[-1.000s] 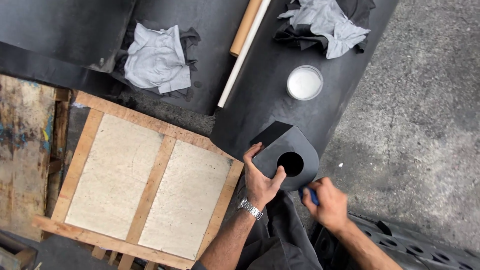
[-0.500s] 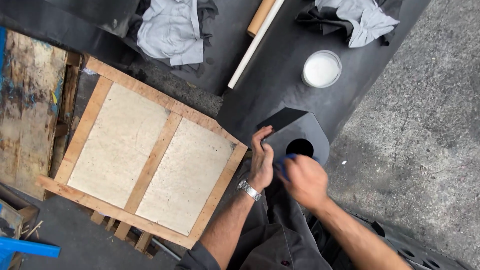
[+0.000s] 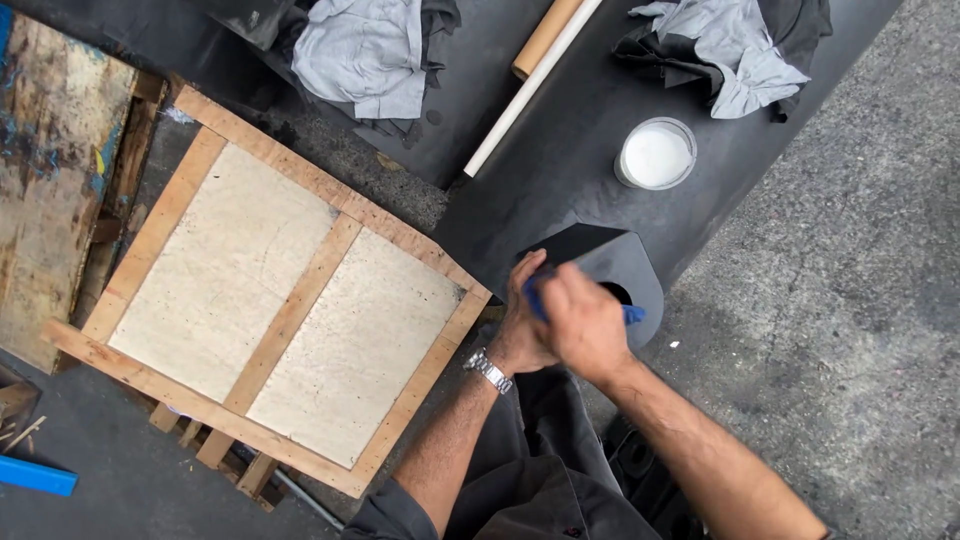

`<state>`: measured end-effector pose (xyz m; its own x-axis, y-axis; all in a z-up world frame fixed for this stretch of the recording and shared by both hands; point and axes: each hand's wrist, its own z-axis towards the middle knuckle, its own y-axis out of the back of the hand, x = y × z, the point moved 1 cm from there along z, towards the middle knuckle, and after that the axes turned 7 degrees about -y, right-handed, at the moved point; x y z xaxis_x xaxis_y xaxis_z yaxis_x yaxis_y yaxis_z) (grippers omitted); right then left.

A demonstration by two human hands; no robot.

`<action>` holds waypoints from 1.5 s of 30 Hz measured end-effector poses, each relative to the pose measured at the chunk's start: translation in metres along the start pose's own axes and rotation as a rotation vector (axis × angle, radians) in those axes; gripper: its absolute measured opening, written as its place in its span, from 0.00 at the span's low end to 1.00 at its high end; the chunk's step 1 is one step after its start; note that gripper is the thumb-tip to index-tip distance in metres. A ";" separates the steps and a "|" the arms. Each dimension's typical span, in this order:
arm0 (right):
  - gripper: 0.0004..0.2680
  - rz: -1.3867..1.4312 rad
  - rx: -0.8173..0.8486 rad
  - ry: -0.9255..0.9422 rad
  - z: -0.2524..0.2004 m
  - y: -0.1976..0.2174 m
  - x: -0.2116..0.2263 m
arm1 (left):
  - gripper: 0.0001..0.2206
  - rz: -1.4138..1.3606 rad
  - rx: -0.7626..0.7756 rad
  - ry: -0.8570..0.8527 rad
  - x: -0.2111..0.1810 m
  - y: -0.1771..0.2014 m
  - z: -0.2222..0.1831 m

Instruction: Cleaning and wiping down large black industrial rubber or foam components with a white liquid and a blue cloth.

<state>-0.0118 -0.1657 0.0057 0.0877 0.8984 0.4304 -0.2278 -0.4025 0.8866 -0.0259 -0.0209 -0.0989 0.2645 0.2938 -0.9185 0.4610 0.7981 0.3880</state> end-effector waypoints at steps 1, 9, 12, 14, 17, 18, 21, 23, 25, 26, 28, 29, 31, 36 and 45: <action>0.12 0.066 0.137 0.177 -0.005 0.002 -0.001 | 0.66 0.112 0.008 -0.085 -0.003 0.002 -0.001; 0.10 -0.076 -0.091 -0.066 0.021 0.008 -0.010 | 0.67 0.009 0.037 0.145 -0.003 0.000 0.008; 0.11 0.129 0.102 0.190 0.002 -0.012 0.027 | 0.68 -0.012 -0.014 -0.046 0.018 -0.010 -0.004; 0.12 0.106 0.216 0.465 -0.007 -0.017 0.020 | 0.56 0.116 -0.083 -0.148 0.017 -0.005 -0.004; 0.12 0.018 0.129 0.241 0.018 0.016 -0.029 | 0.68 0.029 0.040 0.016 -0.010 0.010 0.010; 0.12 0.020 0.130 0.250 0.022 0.014 -0.027 | 0.68 0.031 0.032 0.018 -0.007 0.008 0.011; 0.11 -0.054 0.029 0.075 0.017 0.010 -0.018 | 0.68 -0.021 0.052 0.086 -0.002 0.004 0.006; 0.12 -0.013 0.150 0.134 -0.006 0.004 -0.005 | 0.71 -0.025 0.017 0.033 0.006 0.003 0.007; 0.12 0.012 0.260 0.255 0.006 0.013 -0.008 | 0.70 0.016 0.005 -0.017 0.011 0.005 0.011; 0.12 0.041 0.390 0.359 0.003 0.020 -0.008 | 0.69 0.048 0.008 -0.049 0.010 0.003 0.003; 0.13 0.020 0.389 0.354 0.014 0.018 -0.004 | 0.70 0.020 0.032 -0.026 -0.005 0.009 0.011; 0.13 -0.002 0.380 0.352 0.024 0.016 -0.004 | 0.71 -0.004 0.055 -0.011 -0.010 0.012 0.021; 0.13 -0.007 0.350 0.314 0.019 0.008 0.007 | 0.73 -0.043 0.091 0.050 -0.007 0.012 0.019; 0.13 0.034 0.386 0.349 -0.022 0.027 0.007 | 0.67 0.066 0.023 -0.095 0.006 0.026 0.018; 0.13 0.067 0.276 0.394 -0.030 0.023 0.013 | 0.29 -0.283 0.186 -0.057 -0.042 0.066 0.048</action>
<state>-0.0454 -0.1582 0.0267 -0.3049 0.8453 0.4387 0.0501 -0.4458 0.8937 0.0341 -0.0058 -0.0313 0.1483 0.0405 -0.9881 0.6678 0.7329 0.1303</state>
